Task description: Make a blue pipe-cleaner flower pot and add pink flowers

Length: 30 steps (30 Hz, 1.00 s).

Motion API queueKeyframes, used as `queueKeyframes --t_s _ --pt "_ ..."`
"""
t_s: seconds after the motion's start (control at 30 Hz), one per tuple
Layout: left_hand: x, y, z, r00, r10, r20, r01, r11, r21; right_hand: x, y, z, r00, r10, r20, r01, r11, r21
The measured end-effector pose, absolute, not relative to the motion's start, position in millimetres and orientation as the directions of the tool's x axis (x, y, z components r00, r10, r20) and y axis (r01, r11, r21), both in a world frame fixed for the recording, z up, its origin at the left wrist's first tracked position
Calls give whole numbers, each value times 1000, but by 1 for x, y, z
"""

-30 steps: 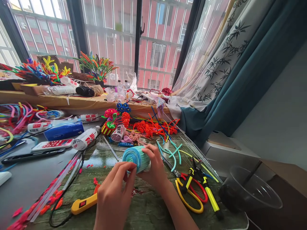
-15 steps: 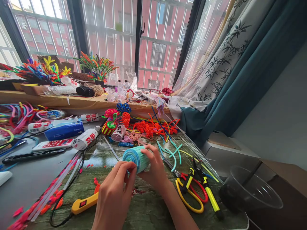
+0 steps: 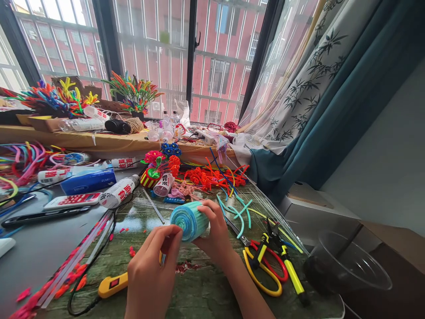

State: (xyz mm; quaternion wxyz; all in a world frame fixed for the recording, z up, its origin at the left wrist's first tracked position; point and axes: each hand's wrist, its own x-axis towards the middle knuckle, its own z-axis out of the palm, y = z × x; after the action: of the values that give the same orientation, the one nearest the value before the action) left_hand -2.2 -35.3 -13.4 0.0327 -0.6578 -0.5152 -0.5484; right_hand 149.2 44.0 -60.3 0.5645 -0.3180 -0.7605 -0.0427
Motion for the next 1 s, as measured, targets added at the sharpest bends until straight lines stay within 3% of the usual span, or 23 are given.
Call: queueKeyframes --t_s 0.17,0.43,0.8,0.87,1.0 --pt "-7 -38 -3 -79 560 825 816 -439 376 148 43 -58 -186 388 903 578 786 -219" --pt "5 -27 -8 -92 592 801 895 -303 327 148 42 -62 -220 280 934 650 757 -74" --pt "0 -19 16 -249 903 349 724 -65 686 150 42 -56 -268 160 950 692 718 75" --pt "1 -19 15 -262 912 317 617 -95 781 151 42 -58 -265 204 942 692 721 38" --pt "-1 -24 10 -290 941 173 222 -110 969 153 43 -61 -232 333 914 678 729 -93"
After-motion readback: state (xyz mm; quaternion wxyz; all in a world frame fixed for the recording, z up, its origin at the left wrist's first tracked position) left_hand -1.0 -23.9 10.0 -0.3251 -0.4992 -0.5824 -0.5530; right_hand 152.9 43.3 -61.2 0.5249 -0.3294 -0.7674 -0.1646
